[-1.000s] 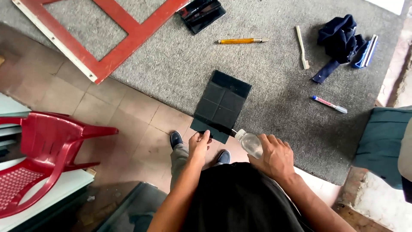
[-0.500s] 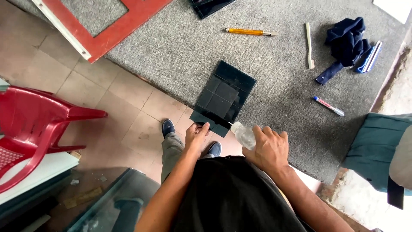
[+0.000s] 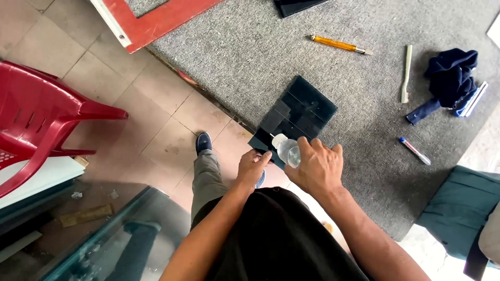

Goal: Preparing and cleaning small dark glass panels on a workshop table using liquid and tools.

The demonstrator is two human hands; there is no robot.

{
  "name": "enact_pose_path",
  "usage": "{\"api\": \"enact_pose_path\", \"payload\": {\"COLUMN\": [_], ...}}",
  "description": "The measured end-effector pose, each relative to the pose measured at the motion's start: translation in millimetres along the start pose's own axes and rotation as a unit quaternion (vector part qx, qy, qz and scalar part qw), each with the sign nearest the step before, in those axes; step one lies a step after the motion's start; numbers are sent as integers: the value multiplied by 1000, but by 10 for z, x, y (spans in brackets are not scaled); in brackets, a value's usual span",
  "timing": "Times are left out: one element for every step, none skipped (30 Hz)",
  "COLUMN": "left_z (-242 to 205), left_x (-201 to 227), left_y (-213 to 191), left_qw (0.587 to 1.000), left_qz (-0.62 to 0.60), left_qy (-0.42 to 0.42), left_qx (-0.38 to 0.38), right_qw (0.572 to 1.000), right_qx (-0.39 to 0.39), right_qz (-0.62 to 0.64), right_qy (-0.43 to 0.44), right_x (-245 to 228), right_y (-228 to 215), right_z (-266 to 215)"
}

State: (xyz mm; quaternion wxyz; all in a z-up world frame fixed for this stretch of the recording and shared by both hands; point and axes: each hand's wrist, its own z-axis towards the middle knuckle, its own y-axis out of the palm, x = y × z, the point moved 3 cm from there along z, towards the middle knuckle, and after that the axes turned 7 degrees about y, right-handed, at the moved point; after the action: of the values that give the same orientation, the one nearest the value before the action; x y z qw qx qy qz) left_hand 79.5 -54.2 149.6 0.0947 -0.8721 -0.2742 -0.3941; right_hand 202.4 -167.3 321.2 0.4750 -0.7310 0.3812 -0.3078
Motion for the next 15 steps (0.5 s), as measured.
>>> {"api": "enact_pose_path", "payload": {"left_z": [-37, -12, -12, -15, 21, 50, 108, 19, -71, -166, -74, 15, 89, -2, 40], "left_x": [84, 81, 62, 41, -21, -90, -134, 0, 133, 267, 125, -23, -177, -244, -236], "left_y": [-5, -1, 1, 8, 17, 35, 48, 37, 27, 24, 45, 63, 62, 48, 55], "left_qw": [1000, 1000, 1000, 999, 999, 998, 997, 997, 997, 996, 997, 995, 993, 994, 992], "left_qz": [3, 2, 15, 28, 29, 27, 26, 28, 0, -29, -25, -39, -49, -41, -90], "left_qy": [-14, -15, -20, -25, -27, -47, -64, -63, -69, -75, -73, -88, -104, -102, -84], "left_qx": [-10, -9, -14, -18, -19, -25, -32, -33, -28, -24, -27, -10, 5, 1, 18], "right_qw": [1000, 1000, 1000, 1000, 1000, 1000, 1000, 1000, 1000, 1000, 1000, 1000, 999, 999, 993], "right_qx": [5, 4, 11, 18, 16, 12, 11, 12, 11, 9, 12, 18, 23, 25, 68], "right_qz": [1, 1, 0, -2, -1, -3, -3, -2, -1, -1, 2, 21, 42, 47, 100], "right_qy": [-8, -9, -10, -11, -10, -10, -10, -8, -7, -5, -1, -2, 0, 7, 3], "right_x": [-52, -77, -105, -126, -127, -122, -122, -90, -57, -18, 46, 116, 175, 281, 398], "right_y": [0, 7, 16, 25, 42, 55, 58, 62, 67, 69, 52, 29, 14, 63, 78], "right_z": [56, 108, 134, 156, 156, 152, 172, 153, 130, 105, 68, 29, -34, -125, -160]}}
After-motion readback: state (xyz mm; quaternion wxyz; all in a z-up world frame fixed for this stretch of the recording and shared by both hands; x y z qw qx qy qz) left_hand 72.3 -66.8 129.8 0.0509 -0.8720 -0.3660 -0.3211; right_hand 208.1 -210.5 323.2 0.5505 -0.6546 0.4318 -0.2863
